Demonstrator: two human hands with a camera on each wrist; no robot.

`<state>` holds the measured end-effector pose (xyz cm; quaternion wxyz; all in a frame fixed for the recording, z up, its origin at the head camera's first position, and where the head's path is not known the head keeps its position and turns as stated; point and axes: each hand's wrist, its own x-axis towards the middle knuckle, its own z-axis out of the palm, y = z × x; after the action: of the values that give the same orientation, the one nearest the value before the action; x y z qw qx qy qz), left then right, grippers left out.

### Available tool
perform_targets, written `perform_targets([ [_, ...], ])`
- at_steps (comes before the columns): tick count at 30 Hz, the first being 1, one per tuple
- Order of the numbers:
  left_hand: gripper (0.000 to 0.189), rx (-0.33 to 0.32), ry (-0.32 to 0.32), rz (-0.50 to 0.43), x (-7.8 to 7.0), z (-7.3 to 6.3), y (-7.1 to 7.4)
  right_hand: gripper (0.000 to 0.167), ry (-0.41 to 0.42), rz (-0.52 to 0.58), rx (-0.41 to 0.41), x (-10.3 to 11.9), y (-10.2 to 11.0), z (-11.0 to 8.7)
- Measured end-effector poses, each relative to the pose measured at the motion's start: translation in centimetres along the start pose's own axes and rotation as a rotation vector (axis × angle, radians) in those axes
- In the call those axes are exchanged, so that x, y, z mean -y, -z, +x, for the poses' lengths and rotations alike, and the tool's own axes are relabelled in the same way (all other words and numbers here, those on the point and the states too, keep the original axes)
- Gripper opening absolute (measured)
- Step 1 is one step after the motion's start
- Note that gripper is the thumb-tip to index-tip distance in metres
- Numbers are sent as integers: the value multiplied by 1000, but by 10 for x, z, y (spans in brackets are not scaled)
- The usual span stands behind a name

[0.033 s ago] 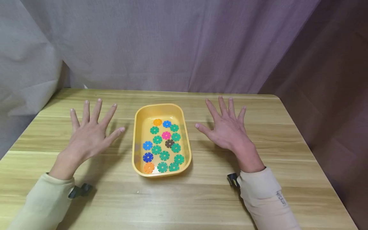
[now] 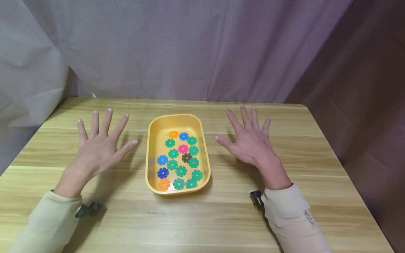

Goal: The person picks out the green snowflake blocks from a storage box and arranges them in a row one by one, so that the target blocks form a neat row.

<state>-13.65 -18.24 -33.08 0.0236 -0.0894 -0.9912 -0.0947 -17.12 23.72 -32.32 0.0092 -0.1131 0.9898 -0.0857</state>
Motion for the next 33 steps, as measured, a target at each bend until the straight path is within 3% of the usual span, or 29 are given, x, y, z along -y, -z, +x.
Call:
perform_targets([
  [6,86,87,-25,-41,-3,-2,2,94,12,13,17,0,1,-1],
  [12,84,169,-125,-190,-12,-6,3,83,98,80,-48,5,6,-5],
  [18,84,229,-186,-377,-19,-11,-1,62,193,244,-124,20,11,-8],
  [22,86,273,-209,-466,-21,-12,-7,49,300,396,-139,38,13,-9],
  [27,99,351,-221,-567,-20,-13,-13,45,398,490,-53,62,8,-10],
  [33,105,435,-240,-672,-16,-14,-20,39,473,525,153,83,-2,-6],
])
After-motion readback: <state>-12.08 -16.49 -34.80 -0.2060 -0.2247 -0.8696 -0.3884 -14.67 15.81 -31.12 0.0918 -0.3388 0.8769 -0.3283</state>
